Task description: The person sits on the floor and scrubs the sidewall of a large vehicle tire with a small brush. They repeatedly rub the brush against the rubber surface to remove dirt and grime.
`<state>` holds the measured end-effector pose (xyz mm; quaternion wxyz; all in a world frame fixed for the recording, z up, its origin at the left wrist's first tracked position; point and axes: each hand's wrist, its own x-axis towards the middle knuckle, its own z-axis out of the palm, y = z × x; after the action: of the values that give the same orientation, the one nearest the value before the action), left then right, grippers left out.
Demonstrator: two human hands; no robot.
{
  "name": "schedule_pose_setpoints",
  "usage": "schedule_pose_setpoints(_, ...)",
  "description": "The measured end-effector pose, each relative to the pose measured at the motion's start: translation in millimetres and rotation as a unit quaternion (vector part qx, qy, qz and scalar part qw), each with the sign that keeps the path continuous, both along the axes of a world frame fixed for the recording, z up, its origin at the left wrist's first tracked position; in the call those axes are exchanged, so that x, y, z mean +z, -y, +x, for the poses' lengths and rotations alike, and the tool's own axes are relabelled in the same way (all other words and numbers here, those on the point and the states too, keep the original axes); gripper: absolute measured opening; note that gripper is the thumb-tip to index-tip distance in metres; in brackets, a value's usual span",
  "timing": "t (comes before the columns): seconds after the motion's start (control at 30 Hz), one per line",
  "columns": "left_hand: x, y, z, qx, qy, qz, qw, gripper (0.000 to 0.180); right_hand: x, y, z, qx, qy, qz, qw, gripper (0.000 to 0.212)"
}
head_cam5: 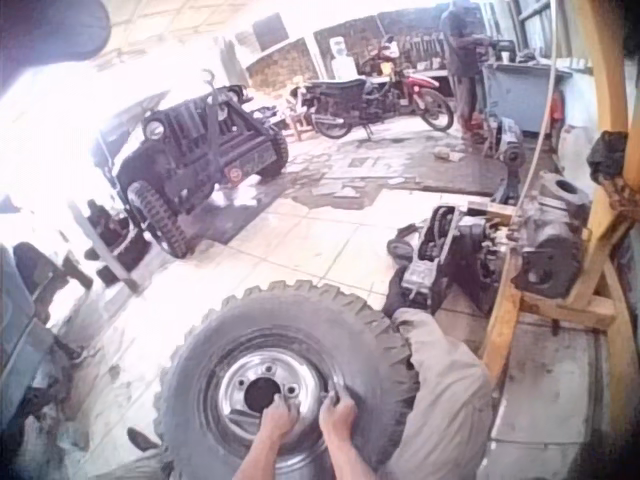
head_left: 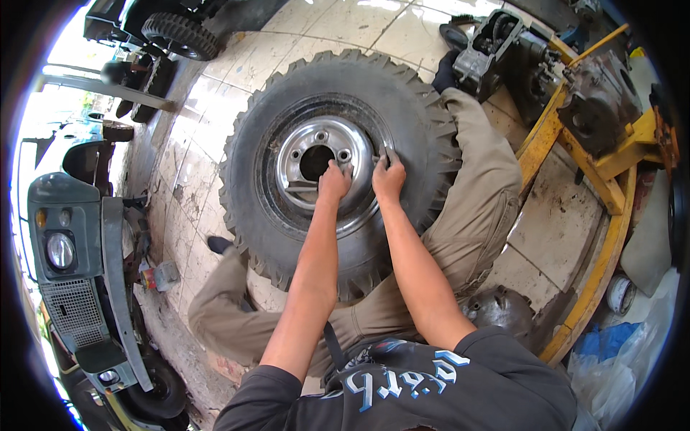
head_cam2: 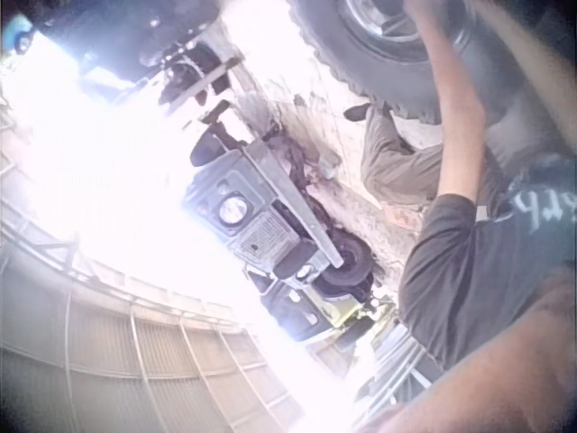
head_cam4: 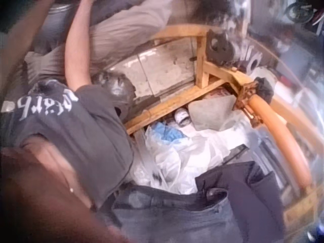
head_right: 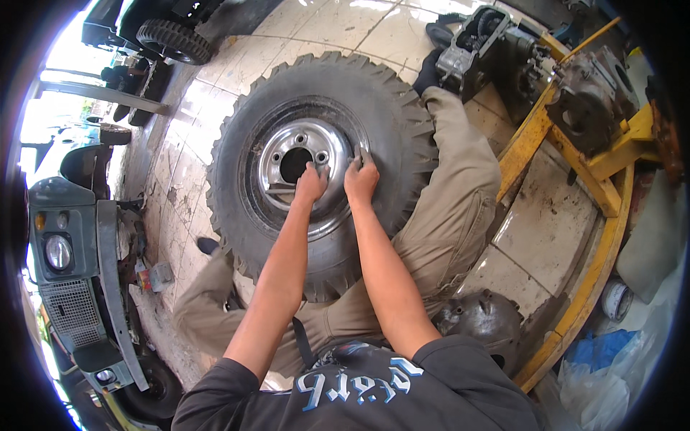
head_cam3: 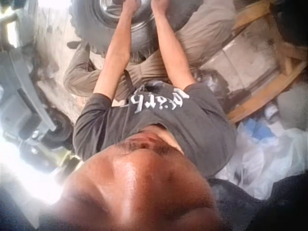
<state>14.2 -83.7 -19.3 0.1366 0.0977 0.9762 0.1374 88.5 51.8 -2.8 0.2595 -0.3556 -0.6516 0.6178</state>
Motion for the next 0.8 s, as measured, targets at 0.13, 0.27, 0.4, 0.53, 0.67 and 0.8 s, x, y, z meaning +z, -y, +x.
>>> schedule_pose_setpoints(0.13, 1, -2, -1, 0.013, 0.009, 0.006, 1.000, 0.058, -9, -1, -6, -0.004, 0.015, 0.075, 0.997, 0.032)
schedule_pose_setpoints(0.27, 3, -11, -3, 0.010, 0.010, 0.002, 1.000, 0.058, 6, -2, -7, 0.023, 0.027, 0.091, 0.995, 0.031)
schedule_pose_setpoints(0.4, 0, -8, -4, 0.000, 0.006, 0.026, 1.000, 0.056, -3, 4, 2, 0.155, 0.105, 0.141, 0.972, 0.046)
schedule_pose_setpoints(0.53, -5, 6, -4, -0.017, 0.013, 0.052, 0.998, 0.052, -18, 31, 1, 0.181, 0.072, 0.189, 0.963, 0.052)
schedule_pose_setpoints(0.67, -4, 5, 0, -0.007, -0.019, 0.062, 0.998, 0.046, -25, 16, -37, 0.195, 0.029, 0.192, 0.961, 0.050)
schedule_pose_setpoints(0.8, -6, 4, 9, 0.016, -0.047, 0.087, 0.995, 0.035, -27, 18, -37, 0.227, 0.042, 0.194, 0.953, 0.060)
